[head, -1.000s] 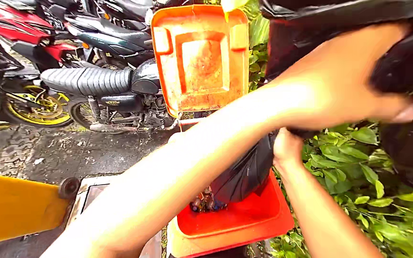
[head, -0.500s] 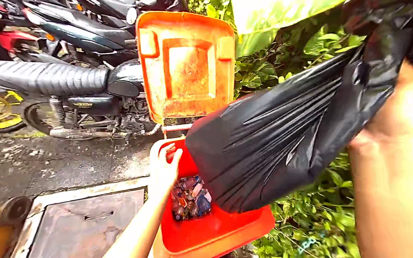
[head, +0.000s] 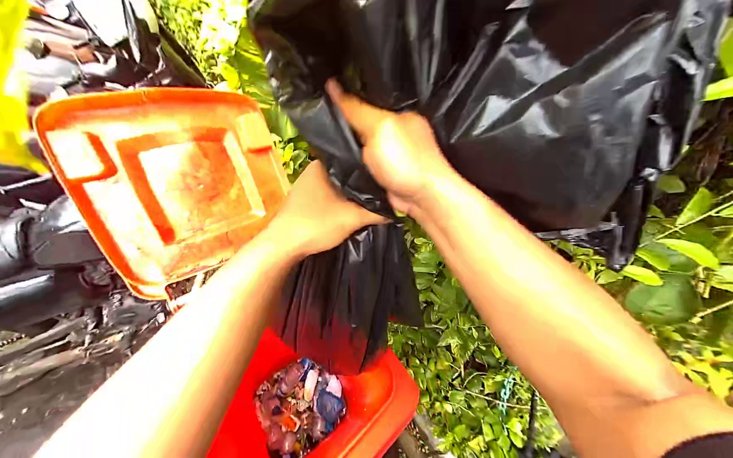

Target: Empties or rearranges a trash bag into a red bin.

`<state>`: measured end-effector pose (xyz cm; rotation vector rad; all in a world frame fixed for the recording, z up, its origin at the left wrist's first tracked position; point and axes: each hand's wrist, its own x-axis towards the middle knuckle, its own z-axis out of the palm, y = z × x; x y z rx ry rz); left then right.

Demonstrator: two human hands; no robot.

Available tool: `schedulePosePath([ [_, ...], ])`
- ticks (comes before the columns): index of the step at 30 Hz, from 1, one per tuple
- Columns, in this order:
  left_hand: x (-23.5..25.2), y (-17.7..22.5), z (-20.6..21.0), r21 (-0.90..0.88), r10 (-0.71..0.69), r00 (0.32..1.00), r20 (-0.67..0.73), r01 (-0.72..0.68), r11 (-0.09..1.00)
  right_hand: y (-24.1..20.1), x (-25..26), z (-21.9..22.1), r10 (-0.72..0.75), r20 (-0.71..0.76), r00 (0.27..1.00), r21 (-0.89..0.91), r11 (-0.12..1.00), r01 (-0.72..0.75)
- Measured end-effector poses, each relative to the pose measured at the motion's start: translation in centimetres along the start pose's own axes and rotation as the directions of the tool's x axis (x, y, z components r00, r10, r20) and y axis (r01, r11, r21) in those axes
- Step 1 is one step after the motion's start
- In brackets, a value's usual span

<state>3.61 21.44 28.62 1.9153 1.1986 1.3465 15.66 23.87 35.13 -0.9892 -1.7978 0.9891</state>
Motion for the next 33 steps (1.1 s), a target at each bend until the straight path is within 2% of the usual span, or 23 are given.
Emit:
schedulePosePath([
  [3,-0.2,0.9,2.2,-0.223,-0.301,0.947,-0.111,0.271,0.936,0.7,-0.1,-1.3,-0.082,0.124,0.989,-0.094,0.991,0.094],
  [5,-0.2,1.2,3.6,-0.333,-0.389,0.9,-0.197,0.312,0.89,1.6,0.4,-2.4,-0.165,0.203,0.965,-0.077,0.98,0.184],
  [8,0.0,0.8,5.3,-0.402,-0.447,0.835,-0.32,0.307,0.863,4.6,2.0,-5.0,-0.317,0.368,0.874,-0.027,0.936,0.351],
  [10,-0.5,0.2,6.0,-0.448,-0.523,0.767,-0.372,0.345,0.825,7.7,1.3,-7.8,-0.231,0.501,0.834,-0.015,0.961,0.275],
  [12,-1.0,0.1,6.8,-0.465,-0.627,0.63,-0.459,0.431,0.773,13.2,-0.9,-10.8,-0.119,0.558,0.821,-0.018,0.988,0.156],
  [13,-1.4,0.1,7.1,-0.473,-0.65,0.593,-0.476,0.45,0.757,16.9,-2.4,-12.1,-0.045,0.562,0.826,-0.067,0.993,0.1],
  [15,-2.0,-0.1,7.6,-0.492,-0.675,0.55,-0.491,0.464,0.736,24.6,-5.7,-14.1,0.175,0.558,0.811,-0.281,0.96,-0.013],
  [16,-2.3,-0.2,7.7,-0.487,-0.68,0.542,-0.493,0.476,0.732,28.1,-7.4,-14.6,0.254,0.53,0.809,-0.355,0.933,-0.061],
  [18,-2.5,-0.2,7.8,-0.475,-0.669,0.552,-0.499,0.472,0.743,33.0,-10.1,-14.8,0.306,0.462,0.832,-0.351,0.925,-0.146],
  [20,-2.5,0.3,7.9,-0.473,-0.65,0.565,-0.507,0.448,0.759,34.7,-11.2,-14.1,0.324,0.391,0.861,-0.3,0.93,-0.214],
  [22,-2.7,1.2,8.4,-0.453,-0.619,0.582,-0.527,0.424,0.784,35.1,-11.1,-13.1,0.413,0.336,0.846,-0.349,0.889,-0.295],
  [23,-2.7,1.4,8.5,-0.445,-0.605,0.589,-0.536,0.412,0.795,36.5,-11.0,-12.7,0.391,0.333,0.858,-0.367,0.892,-0.264],
  [24,-2.8,1.5,8.5,-0.442,-0.595,0.591,-0.545,0.4,0.803,40.7,-11.3,-12.4,0.217,0.326,0.92,-0.384,0.92,-0.081],
  [25,-2.8,1.5,8.5,-0.447,-0.595,0.586,-0.55,0.395,0.803,47.3,-11.4,-11.7,-0.155,0.291,0.944,-0.371,0.891,0.261],
  [26,-2.8,1.4,8.4,-0.45,-0.598,0.58,-0.553,0.396,0.8,53.5,-10.0,-10.2,-0.628,0.164,0.761,-0.282,0.709,0.646],
  [27,-2.8,1.4,8.4,-0.45,-0.603,0.571,-0.558,0.402,0.797,49.2,-10.7,-10.9,-0.317,0.31,0.896,-0.343,0.842,0.417],
  [28,-2.8,1.4,8.3,-0.455,-0.609,0.562,-0.56,0.405,0.793,42.7,-10.5,-10.9,0.068,0.373,0.925,-0.385,0.919,0.088],
  [29,-2.9,1.4,8.3,-0.457,-0.611,0.557,-0.562,0.407,0.791,39.4,-10.1,-10.5,0.197,0.372,0.907,-0.369,0.928,-0.05],
  [30,-3.0,1.4,8.3,-0.455,-0.611,0.554,-0.565,0.409,0.791,38.1,-10.0,-10.2,0.221,0.36,0.906,-0.347,0.934,-0.089],
  [33,-3.3,1.4,8.4,-0.444,-0.599,0.552,-0.58,0.402,0.801,37.9,-10.3,-9.9,0.178,0.363,0.915,-0.324,0.945,-0.055],
])
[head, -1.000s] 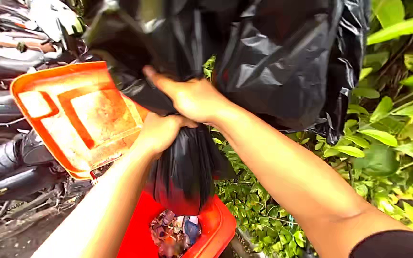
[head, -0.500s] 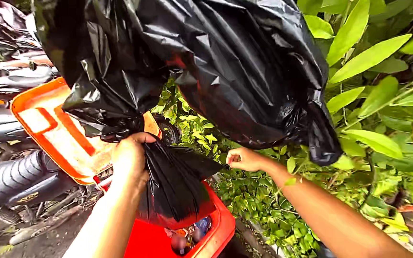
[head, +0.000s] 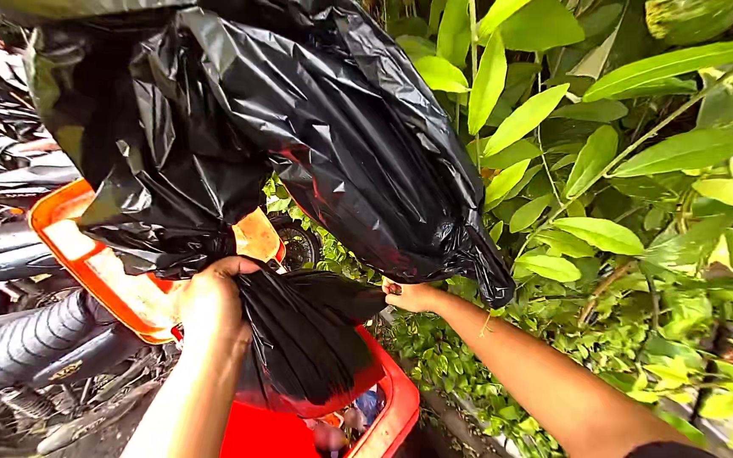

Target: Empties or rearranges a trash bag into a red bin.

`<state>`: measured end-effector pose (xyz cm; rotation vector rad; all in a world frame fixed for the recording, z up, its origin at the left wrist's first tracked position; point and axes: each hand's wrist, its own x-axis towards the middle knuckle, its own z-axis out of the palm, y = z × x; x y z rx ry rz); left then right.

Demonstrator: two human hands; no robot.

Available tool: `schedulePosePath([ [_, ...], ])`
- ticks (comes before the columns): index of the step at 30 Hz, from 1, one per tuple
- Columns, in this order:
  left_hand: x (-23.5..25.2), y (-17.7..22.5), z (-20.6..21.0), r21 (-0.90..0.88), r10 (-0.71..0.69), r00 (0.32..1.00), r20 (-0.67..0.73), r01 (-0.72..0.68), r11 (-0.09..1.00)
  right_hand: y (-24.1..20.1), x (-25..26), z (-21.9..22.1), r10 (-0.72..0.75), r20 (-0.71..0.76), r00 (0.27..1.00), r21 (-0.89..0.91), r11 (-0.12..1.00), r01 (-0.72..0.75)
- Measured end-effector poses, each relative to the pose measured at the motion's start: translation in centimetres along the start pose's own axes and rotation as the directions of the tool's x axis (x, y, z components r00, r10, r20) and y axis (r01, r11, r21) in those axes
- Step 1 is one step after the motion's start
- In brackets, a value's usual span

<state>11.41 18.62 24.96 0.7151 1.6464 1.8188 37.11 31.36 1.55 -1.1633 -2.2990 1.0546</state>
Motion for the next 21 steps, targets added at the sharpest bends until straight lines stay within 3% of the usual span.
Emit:
schedulePosePath([
  [5,0.2,-0.6,-0.3,-0.011,0.0,1.0,-0.005,0.0,1.0,0.9,0.0,0.2,-0.011,-0.058,0.998,0.008,1.0,0.011],
  [9,0.4,-1.0,-0.4,-0.022,-0.024,1.0,-0.014,0.024,0.999,3.8,0.1,1.0,-0.019,-0.226,0.974,0.074,0.997,0.036],
  [11,0.5,-1.1,-0.3,-0.03,-0.03,0.999,-0.016,0.03,0.999,5.1,0.0,1.0,0.046,-0.199,0.979,0.129,0.991,-0.02],
  [14,0.7,-1.3,-0.2,-0.03,-0.022,1.0,-0.016,0.021,0.999,3.6,-0.2,0.2,0.173,-0.065,0.983,0.249,0.956,-0.152],
  [17,0.8,-1.2,-0.1,-0.033,-0.013,0.999,-0.029,0.012,0.999,2.3,-0.1,0.1,0.125,0.048,0.991,0.251,0.959,-0.133],
  [21,0.8,-1.1,-0.1,-0.038,-0.012,0.999,-0.033,0.011,0.999,2.3,0.3,1.0,0.073,0.042,0.996,0.196,0.977,-0.079],
])
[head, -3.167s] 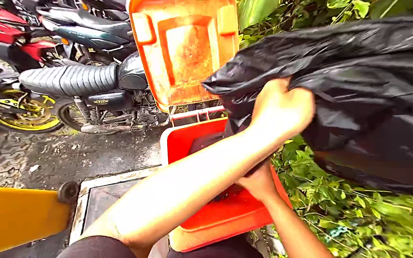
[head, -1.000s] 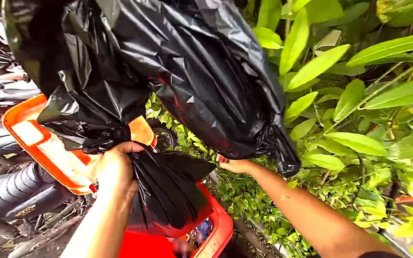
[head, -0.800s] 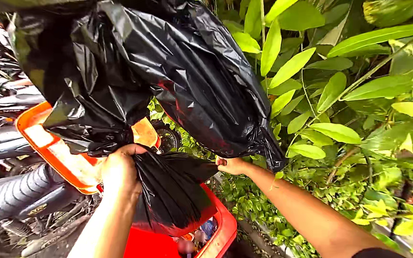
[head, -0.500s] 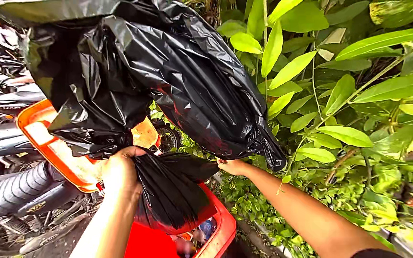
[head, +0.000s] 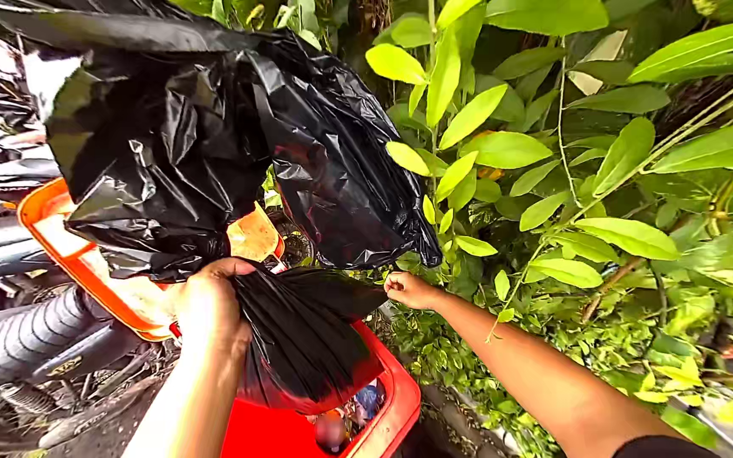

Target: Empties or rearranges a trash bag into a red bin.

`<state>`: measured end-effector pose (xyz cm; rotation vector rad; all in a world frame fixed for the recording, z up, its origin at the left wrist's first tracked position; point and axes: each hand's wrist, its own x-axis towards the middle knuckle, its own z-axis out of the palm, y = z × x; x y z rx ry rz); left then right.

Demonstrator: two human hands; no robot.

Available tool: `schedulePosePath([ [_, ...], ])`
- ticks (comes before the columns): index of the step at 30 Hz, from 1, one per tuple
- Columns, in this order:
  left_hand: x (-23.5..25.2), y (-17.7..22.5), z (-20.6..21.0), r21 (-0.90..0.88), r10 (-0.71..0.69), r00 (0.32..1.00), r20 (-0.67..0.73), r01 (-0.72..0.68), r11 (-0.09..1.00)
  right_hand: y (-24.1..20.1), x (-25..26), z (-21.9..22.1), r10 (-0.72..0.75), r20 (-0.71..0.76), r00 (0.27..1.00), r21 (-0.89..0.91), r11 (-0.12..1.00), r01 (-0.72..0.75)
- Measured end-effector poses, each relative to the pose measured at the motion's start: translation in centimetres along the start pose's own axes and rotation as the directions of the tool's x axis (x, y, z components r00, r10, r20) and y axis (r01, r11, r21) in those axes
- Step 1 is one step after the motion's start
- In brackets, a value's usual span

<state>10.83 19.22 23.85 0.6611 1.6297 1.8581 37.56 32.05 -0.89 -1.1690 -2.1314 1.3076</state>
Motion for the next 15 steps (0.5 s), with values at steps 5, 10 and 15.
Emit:
schedulePosePath([
  [5,0.0,0.0,-0.1,0.003,0.035,0.999,0.004,-0.035,0.999,-1.0,0.1,0.1,0.08,0.032,0.996,-0.052,0.996,-0.079],
  [10,-0.2,0.1,-0.1,0.051,0.032,0.999,-0.024,-0.031,0.998,-2.1,-0.7,0.0,0.125,0.051,0.991,-0.118,0.986,-0.118],
  [15,0.2,0.2,-0.3,0.053,-0.011,0.998,-0.065,0.014,0.998,-1.1,0.0,1.1,0.294,-0.102,0.95,0.138,0.95,-0.279],
])
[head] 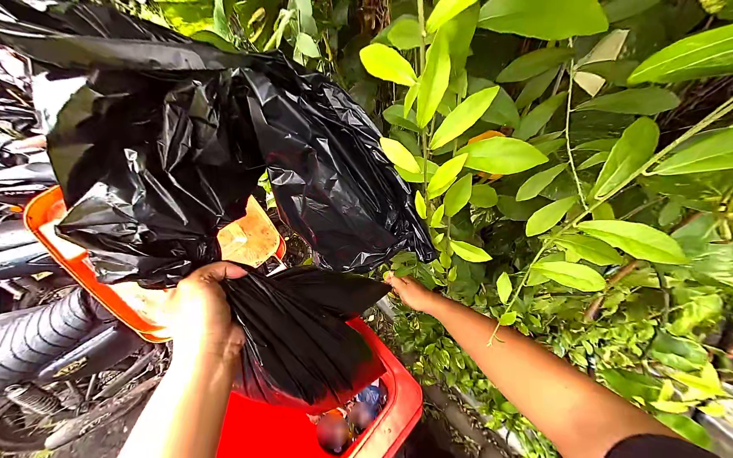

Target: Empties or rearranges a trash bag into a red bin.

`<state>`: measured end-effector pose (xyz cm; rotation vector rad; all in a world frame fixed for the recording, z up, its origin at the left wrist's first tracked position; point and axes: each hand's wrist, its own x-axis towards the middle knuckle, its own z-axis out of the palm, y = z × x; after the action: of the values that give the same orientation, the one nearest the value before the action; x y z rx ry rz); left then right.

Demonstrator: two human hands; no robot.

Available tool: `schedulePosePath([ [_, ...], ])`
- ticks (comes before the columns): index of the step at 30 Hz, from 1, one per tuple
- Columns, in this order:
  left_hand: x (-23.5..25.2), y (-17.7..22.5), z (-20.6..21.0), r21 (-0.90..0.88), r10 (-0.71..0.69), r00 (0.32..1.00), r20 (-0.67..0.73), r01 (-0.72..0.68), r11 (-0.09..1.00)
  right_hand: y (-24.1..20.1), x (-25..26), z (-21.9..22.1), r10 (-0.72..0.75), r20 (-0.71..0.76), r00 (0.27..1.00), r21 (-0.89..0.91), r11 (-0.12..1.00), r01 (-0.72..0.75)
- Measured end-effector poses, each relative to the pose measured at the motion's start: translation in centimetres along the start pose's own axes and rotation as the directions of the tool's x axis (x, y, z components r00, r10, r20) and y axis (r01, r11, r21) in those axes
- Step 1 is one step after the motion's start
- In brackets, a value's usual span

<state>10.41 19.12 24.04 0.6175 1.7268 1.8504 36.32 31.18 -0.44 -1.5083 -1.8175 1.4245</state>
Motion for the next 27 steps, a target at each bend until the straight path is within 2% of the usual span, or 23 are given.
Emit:
schedulePosePath([
  [2,0.3,0.0,-0.2,-0.015,-0.003,1.0,-0.015,0.003,1.0,1.2,0.4,-0.6,0.19,-0.14,0.972,0.245,0.958,-0.152],
  [3,0.4,0.1,-0.2,-0.018,0.0,1.0,-0.014,0.0,1.0,2.4,0.6,-1.7,0.283,-0.16,0.946,0.312,0.923,-0.223],
  [4,0.3,0.3,-0.1,-0.019,0.0,1.0,-0.02,0.0,1.0,4.3,0.8,-2.9,0.339,-0.171,0.925,0.296,0.913,-0.28],
  [6,0.2,0.5,0.2,-0.027,-0.009,1.0,-0.02,0.008,1.0,8.8,0.5,-4.7,0.363,-0.205,0.909,0.09,0.932,-0.352],
  [7,0.2,0.6,0.5,-0.033,-0.01,1.0,-0.026,0.009,0.999,10.4,0.0,-5.2,0.375,-0.185,0.908,-0.037,0.921,-0.388],
  [9,0.3,0.6,0.7,-0.043,-0.014,1.0,-0.027,0.013,0.999,11.7,-1.8,-4.9,0.47,-0.112,0.876,-0.152,0.863,-0.482],
  [10,0.4,0.5,0.8,-0.041,-0.018,1.0,-0.023,0.017,0.999,11.9,-2.9,-4.1,0.457,-0.111,0.883,-0.191,0.862,-0.47],
  [12,0.4,0.5,0.9,-0.044,-0.015,1.0,-0.012,0.014,0.999,12.0,-4.5,-1.8,0.278,-0.183,0.943,-0.246,0.916,-0.318],
  [14,0.2,0.5,1.1,-0.045,-0.013,1.0,0.001,0.013,0.999,8.8,-6.1,0.3,0.117,-0.236,0.965,-0.222,0.96,-0.17],
  [17,-0.3,0.5,1.7,-0.036,-0.029,1.0,-0.002,0.028,0.999,2.9,-7.1,2.1,-0.044,-0.248,0.968,-0.064,0.998,0.028],
  [19,-0.4,0.5,2.0,-0.045,-0.036,0.999,-0.011,0.036,0.998,0.6,-6.9,3.6,-0.007,-0.256,0.967,0.216,0.974,0.065],
  [20,-0.4,0.5,2.1,-0.057,-0.032,0.999,-0.013,0.031,0.998,0.0,-6.6,4.7,0.096,-0.221,0.971,0.459,0.888,0.016],
  [21,-0.3,0.4,2.2,-0.073,-0.022,1.0,-0.013,0.021,0.997,-0.8,-6.2,6.0,0.234,-0.13,0.964,0.702,0.708,-0.077],
  [22,-0.3,0.4,2.3,-0.083,-0.009,1.0,-0.013,0.008,0.997,-1.3,-5.9,7.2,0.326,-0.009,0.945,0.859,0.486,-0.16],
  [23,-0.5,0.4,2.4,-0.085,0.001,1.0,-0.02,-0.002,0.996,-1.5,-5.6,8.4,0.366,0.09,0.926,0.934,0.293,-0.206],
  [24,-0.7,0.5,2.6,-0.086,0.003,1.0,-0.03,-0.005,0.996,-1.8,-5.3,9.4,0.385,0.148,0.911,0.963,0.154,-0.222],
  [25,-0.8,0.5,2.8,-0.086,0.001,0.999,-0.042,-0.005,0.996,-2.1,-5.1,10.1,0.409,0.167,0.897,0.975,0.067,-0.212],
  [27,-1.0,0.5,2.9,-0.079,-0.007,0.999,-0.054,0.002,0.997,-2.7,-4.7,10.9,0.435,0.145,0.889,0.986,0.006,-0.164],
])
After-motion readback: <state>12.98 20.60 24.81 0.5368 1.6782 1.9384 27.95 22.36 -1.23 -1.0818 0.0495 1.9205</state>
